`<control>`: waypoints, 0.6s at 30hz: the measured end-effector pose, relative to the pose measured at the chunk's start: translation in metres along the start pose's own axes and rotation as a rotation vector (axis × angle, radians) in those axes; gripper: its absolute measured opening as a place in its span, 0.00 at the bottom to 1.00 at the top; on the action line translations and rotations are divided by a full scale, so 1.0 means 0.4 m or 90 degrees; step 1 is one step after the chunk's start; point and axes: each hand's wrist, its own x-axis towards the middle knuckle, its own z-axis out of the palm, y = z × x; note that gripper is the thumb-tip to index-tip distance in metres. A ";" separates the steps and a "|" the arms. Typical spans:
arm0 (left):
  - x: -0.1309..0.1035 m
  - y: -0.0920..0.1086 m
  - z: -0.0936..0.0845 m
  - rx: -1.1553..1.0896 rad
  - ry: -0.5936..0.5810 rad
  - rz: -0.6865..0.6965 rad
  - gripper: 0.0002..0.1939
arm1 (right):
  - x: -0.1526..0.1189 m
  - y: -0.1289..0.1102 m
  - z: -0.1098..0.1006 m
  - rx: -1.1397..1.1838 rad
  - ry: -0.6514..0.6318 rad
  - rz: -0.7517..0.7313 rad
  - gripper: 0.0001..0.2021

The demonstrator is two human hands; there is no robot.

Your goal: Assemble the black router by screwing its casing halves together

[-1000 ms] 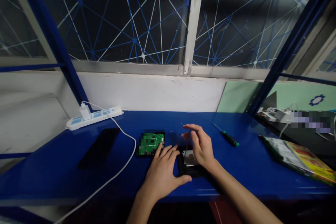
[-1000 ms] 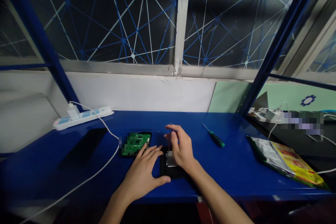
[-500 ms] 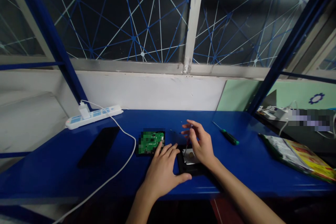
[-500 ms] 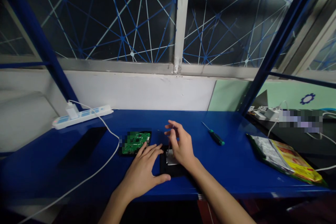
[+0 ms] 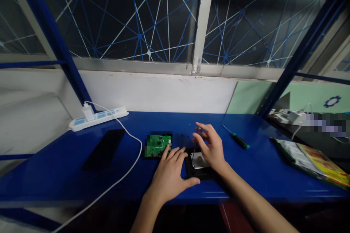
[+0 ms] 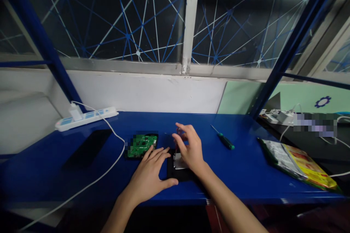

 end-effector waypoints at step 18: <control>-0.002 -0.002 0.002 -0.003 0.007 0.006 0.37 | -0.002 -0.004 -0.002 0.015 -0.013 0.004 0.17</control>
